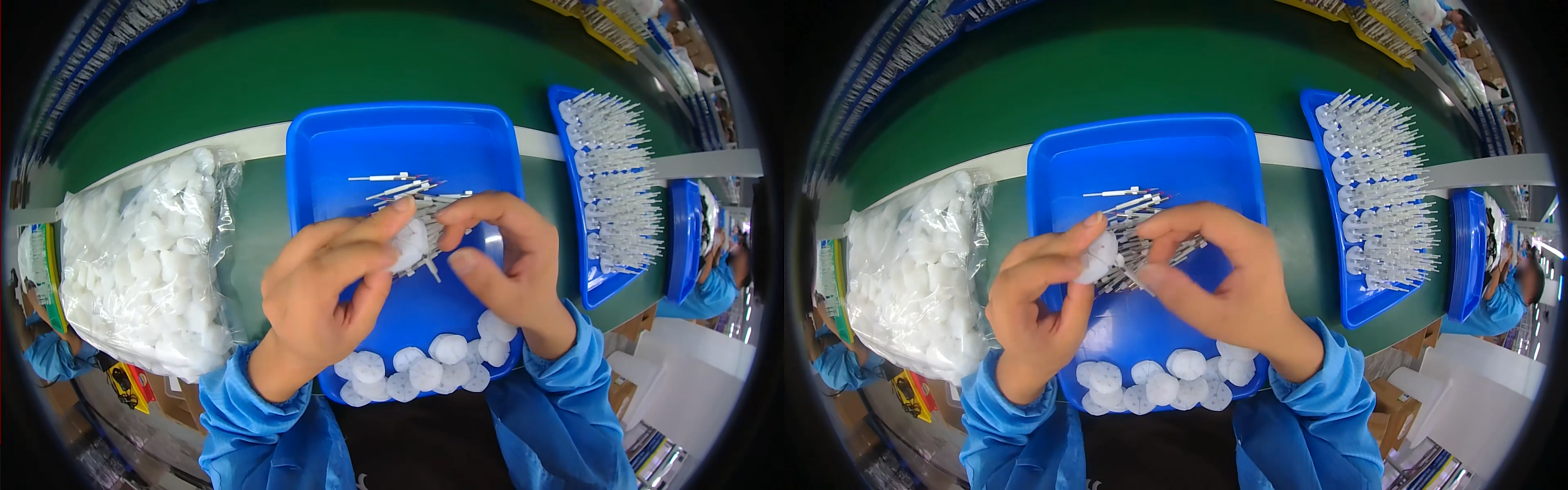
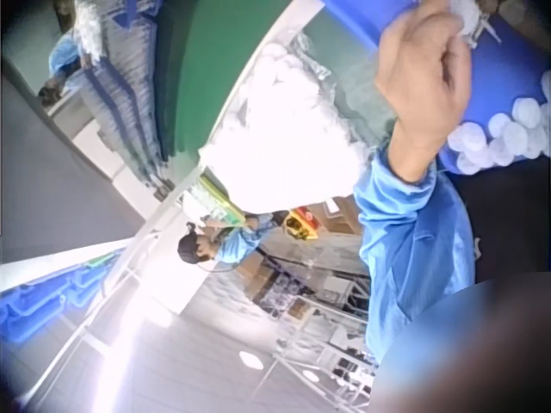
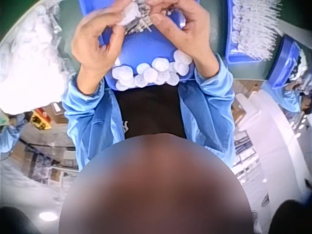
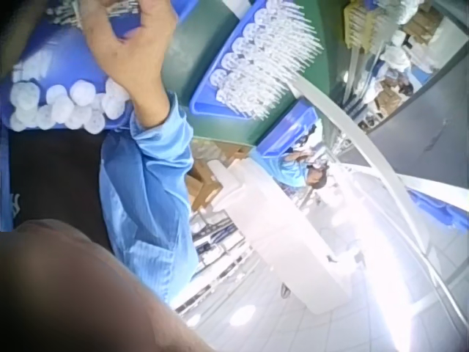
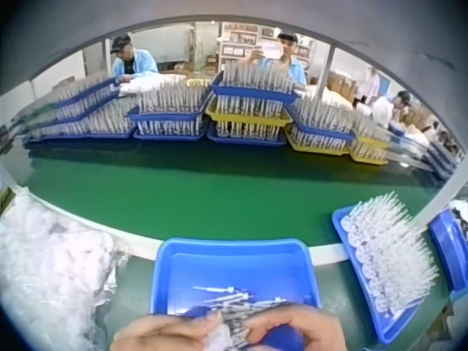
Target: The person inserts wooden sticks into white cotton pads and places the assembled items into a blue tray. The person repeats this process continuously, handling the cotton pads and sticks by hand.
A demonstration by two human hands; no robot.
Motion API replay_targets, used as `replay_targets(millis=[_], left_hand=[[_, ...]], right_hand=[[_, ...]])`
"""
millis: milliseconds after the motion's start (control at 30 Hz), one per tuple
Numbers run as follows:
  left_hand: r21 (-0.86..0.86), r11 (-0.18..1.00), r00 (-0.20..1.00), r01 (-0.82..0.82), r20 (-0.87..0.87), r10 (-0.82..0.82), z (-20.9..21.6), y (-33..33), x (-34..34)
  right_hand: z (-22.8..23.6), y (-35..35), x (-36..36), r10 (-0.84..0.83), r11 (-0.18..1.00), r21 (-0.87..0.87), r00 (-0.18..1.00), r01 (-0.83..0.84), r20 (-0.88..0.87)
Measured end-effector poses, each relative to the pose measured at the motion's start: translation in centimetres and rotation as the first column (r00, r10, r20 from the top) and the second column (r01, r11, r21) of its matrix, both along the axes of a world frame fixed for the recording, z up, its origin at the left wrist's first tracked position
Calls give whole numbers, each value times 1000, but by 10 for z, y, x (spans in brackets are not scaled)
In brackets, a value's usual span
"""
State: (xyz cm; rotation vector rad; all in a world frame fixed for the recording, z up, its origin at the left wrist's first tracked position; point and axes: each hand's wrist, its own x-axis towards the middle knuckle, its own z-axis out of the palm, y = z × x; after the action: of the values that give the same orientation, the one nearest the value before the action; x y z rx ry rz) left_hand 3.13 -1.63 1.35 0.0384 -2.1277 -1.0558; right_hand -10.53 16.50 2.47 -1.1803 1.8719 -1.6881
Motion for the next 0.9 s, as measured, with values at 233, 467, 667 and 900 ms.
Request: replay_targets(millis=[233,467,667,900], left_hand=[[-325,946,991,-15,-133,-30,-6,-2,-2],[-348,937,990,26,-123,-73,-8,-2,-5],[-357,934,988,17,-136,-70,-12,1,-8],[121,992,996,33,-89,-22,-9,-13,7]], right_hand=[[4,-6,6,63,997,32,969,-73,240],[8,-7,10,30,1000,-11,800,-30,599],[-5,-3,5,84,996,-21,877,-84,474],[5,5,-10,-44,978,193,987,73,-153]])
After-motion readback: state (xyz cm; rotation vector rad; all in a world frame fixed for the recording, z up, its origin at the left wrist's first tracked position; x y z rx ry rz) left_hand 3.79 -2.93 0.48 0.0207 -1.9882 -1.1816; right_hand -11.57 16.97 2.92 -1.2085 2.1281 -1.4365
